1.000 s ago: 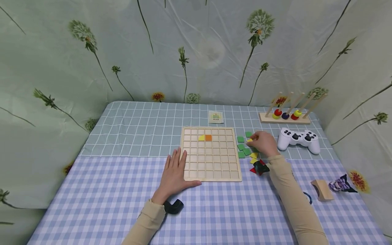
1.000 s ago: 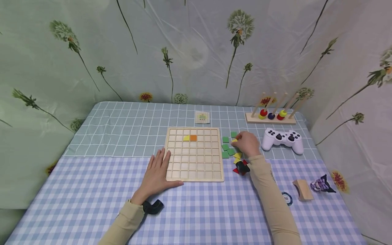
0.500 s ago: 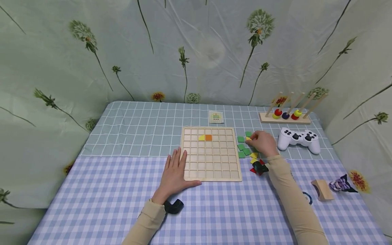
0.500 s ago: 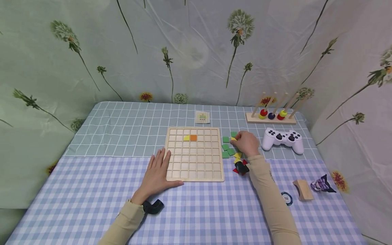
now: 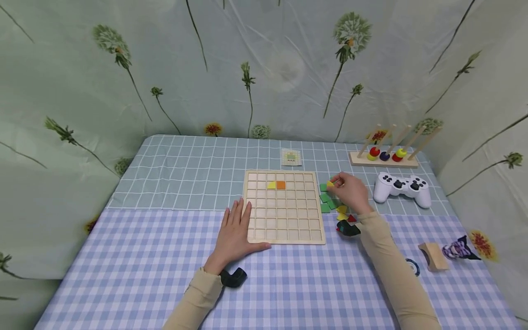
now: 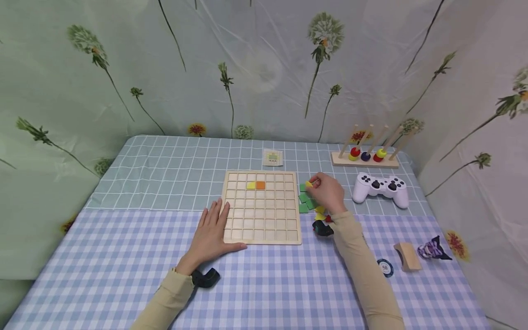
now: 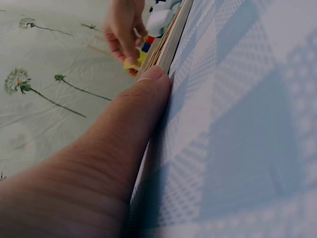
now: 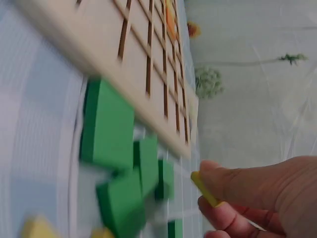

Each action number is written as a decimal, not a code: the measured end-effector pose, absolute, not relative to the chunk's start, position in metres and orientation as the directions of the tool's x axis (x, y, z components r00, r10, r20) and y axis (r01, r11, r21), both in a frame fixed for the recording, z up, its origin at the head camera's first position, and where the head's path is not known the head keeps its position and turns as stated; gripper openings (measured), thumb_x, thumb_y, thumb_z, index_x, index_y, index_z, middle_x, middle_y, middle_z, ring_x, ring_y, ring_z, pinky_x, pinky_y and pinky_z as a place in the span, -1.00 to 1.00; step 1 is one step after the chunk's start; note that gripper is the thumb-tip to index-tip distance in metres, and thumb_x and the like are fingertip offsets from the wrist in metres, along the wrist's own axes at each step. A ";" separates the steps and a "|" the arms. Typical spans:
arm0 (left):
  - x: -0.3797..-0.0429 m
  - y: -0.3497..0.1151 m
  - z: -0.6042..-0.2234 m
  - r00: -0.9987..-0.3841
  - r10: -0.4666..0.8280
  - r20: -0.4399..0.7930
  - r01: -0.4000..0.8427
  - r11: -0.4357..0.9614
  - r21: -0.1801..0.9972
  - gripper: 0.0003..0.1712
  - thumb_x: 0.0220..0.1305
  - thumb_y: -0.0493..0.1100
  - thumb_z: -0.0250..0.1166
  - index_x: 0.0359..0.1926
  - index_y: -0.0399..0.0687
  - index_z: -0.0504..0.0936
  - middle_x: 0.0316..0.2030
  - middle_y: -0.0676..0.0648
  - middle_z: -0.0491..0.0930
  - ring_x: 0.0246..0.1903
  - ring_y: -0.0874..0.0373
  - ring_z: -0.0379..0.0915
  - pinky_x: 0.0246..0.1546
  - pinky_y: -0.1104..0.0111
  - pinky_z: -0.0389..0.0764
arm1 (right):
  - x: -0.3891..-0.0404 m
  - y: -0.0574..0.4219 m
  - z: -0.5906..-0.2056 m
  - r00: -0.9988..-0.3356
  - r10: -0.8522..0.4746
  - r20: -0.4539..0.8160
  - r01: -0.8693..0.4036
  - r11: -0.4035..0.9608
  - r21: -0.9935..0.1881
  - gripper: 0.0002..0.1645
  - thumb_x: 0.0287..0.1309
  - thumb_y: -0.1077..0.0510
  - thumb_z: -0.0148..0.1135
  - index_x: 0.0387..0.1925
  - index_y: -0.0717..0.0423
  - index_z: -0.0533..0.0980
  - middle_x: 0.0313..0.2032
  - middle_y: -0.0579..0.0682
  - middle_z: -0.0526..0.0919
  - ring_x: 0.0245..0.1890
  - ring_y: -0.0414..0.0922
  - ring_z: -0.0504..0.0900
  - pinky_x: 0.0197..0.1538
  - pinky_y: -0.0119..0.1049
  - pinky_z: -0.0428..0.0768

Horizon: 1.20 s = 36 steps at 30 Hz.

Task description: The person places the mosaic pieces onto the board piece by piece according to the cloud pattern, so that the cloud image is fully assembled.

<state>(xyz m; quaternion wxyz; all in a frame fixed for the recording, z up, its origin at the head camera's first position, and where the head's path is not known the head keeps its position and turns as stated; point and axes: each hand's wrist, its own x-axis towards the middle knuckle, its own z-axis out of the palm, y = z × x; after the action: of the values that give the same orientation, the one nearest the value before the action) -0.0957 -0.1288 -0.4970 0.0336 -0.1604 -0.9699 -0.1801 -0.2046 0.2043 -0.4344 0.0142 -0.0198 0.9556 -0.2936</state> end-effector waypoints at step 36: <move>-0.096 -0.128 -0.498 -0.948 0.292 0.130 0.318 0.890 0.327 0.44 -0.20 0.63 0.20 0.47 -0.21 -0.08 0.45 -0.27 -0.18 0.42 -0.11 -0.35 0.36 0.07 -0.30 | -0.220 0.113 -0.452 -0.971 -0.216 0.098 -0.229 0.737 -0.636 -0.87 0.12 0.19 0.30 -0.29 0.16 0.67 -0.40 0.00 0.66 -0.37 -0.05 0.59 -0.30 -0.18 0.50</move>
<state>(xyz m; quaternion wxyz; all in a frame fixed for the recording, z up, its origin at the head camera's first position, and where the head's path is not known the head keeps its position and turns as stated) -0.0961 -0.1281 -0.4975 0.0385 -0.1570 -0.9713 -0.1744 -0.2196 0.1129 -0.4524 -0.0090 -0.1194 0.9320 -0.3422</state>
